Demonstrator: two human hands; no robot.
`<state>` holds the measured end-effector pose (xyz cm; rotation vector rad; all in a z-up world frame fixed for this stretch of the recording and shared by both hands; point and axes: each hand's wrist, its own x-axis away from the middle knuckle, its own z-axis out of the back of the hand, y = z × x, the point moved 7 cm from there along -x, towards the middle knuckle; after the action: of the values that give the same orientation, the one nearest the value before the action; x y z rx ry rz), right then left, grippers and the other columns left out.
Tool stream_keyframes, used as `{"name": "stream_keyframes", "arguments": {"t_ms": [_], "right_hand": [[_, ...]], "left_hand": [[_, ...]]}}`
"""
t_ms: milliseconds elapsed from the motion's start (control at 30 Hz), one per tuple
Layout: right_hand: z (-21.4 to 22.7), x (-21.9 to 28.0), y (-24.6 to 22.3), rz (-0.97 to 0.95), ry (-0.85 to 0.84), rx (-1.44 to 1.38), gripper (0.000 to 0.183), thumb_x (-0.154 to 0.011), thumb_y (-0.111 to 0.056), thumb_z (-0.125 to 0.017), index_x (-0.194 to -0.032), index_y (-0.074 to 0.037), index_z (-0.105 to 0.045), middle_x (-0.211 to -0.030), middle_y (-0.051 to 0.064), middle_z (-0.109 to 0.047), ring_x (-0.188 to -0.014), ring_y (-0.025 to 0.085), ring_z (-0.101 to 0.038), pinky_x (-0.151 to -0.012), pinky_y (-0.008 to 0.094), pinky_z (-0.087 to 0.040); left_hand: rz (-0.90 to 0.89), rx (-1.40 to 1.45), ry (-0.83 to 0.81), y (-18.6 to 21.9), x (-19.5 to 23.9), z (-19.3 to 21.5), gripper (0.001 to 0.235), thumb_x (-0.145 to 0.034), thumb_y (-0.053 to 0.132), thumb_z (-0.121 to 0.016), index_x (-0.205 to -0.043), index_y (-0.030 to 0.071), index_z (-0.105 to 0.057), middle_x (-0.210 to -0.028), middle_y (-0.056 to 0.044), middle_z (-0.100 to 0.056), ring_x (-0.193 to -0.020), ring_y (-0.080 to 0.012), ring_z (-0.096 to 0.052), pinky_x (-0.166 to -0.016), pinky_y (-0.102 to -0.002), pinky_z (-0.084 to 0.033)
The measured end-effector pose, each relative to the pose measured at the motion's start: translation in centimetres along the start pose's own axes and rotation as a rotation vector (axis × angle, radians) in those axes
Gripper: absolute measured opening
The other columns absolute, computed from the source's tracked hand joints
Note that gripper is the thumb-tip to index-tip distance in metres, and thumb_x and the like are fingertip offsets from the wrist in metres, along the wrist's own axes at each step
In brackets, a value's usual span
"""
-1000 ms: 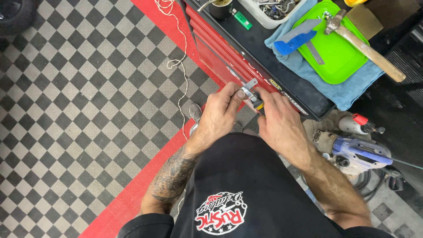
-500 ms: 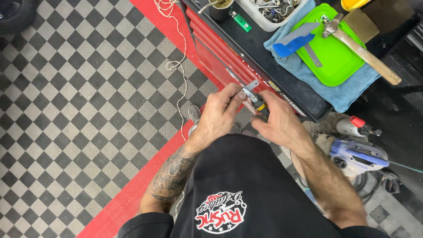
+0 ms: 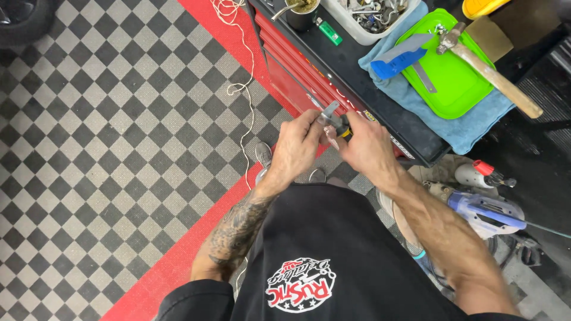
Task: Repairing small metal components using pliers and a power drill in a workshop environment
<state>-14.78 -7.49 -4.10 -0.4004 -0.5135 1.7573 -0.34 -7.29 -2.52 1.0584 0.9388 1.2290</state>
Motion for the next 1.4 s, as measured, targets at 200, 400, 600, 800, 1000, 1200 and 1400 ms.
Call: {"name": "stream_keyframes", "arguments": {"t_ms": [200,400,600,800,1000,1200,1400], "right_hand": [[-1.9,-0.3,2.0,0.242,0.346,0.389,0.042,-0.059,-0.025,-0.076,-0.091,-0.009,-0.052,-0.079,0.007,-0.050,-0.076,0.031,-0.061,-0.064,0.045,-0.053],[0.1,-0.5,-0.4,0.067,-0.142,-0.194,0.019,-0.076,-0.012,-0.069,-0.089,-0.004,-0.058,-0.072,0.013,-0.062,-0.076,0.039,-0.065,-0.060,0.051,-0.049],[-4.9,2.1,1.3,0.048,-0.848,-1.113,0.013,-0.081,-0.006,-0.073,-0.078,-0.001,-0.061,-0.067,0.008,-0.062,-0.060,0.016,-0.061,-0.044,0.033,-0.058],[-4.2,1.0,2.1,-0.131,-0.637,-1.062,0.010,-0.082,0.004,-0.065,-0.088,0.000,-0.058,-0.073,0.002,-0.056,-0.056,0.008,-0.058,-0.045,0.028,-0.057],[-2.9,1.2,1.7,0.191,0.216,0.243,0.039,-0.058,-0.006,-0.068,-0.095,-0.006,-0.055,-0.077,0.009,-0.055,-0.071,0.031,-0.062,-0.055,0.046,-0.051],[-1.8,-0.1,2.1,0.050,-0.078,-0.055,0.025,-0.076,-0.016,-0.067,-0.097,-0.007,-0.057,-0.077,0.015,-0.062,-0.077,0.041,-0.065,-0.064,0.057,-0.048],[-4.9,4.0,0.6,0.025,-0.963,-1.452,0.015,-0.082,-0.009,-0.071,-0.081,0.001,-0.059,-0.060,0.008,-0.057,-0.054,0.015,-0.058,-0.042,0.033,-0.056]], "left_hand": [[0.072,0.040,-0.003,0.8,-0.2,-0.3,0.028,-0.097,0.017,-0.041,-0.098,-0.001,-0.063,-0.063,-0.010,-0.069,-0.044,-0.0158,-0.063,-0.046,-0.029,-0.050],[-0.163,0.015,-0.104,0.9,-0.2,1.3,0.012,-0.094,0.012,-0.055,-0.093,0.007,-0.066,-0.067,-0.007,-0.071,-0.052,-0.0177,-0.064,-0.050,-0.029,-0.048],[-0.270,0.048,-0.272,2.3,1.2,1.9,0.018,-0.098,0.019,-0.054,-0.090,0.008,-0.065,-0.064,-0.009,-0.068,-0.057,-0.0224,-0.066,-0.056,-0.031,-0.051],[-0.121,0.023,-0.205,0.2,0.8,1.7,0.022,-0.095,0.019,-0.056,-0.079,0.008,-0.064,-0.048,-0.004,-0.058,-0.042,-0.0163,-0.057,-0.047,-0.028,-0.048],[0.060,0.003,-0.133,-0.8,0.6,0.0,0.025,-0.095,0.018,-0.048,-0.080,0.007,-0.064,-0.048,-0.003,-0.061,-0.049,-0.0188,-0.064,-0.053,-0.031,-0.051],[-0.136,0.024,-0.149,-1.0,-0.4,0.5,0.019,-0.097,0.020,-0.052,-0.089,0.008,-0.064,-0.052,-0.003,-0.063,-0.051,-0.0191,-0.064,-0.054,-0.031,-0.052],[-0.278,0.122,-0.379,1.7,1.0,0.9,0.022,-0.098,0.022,-0.056,-0.081,0.009,-0.064,-0.055,-0.006,-0.063,-0.053,-0.0192,-0.062,-0.055,-0.029,-0.050]]}}
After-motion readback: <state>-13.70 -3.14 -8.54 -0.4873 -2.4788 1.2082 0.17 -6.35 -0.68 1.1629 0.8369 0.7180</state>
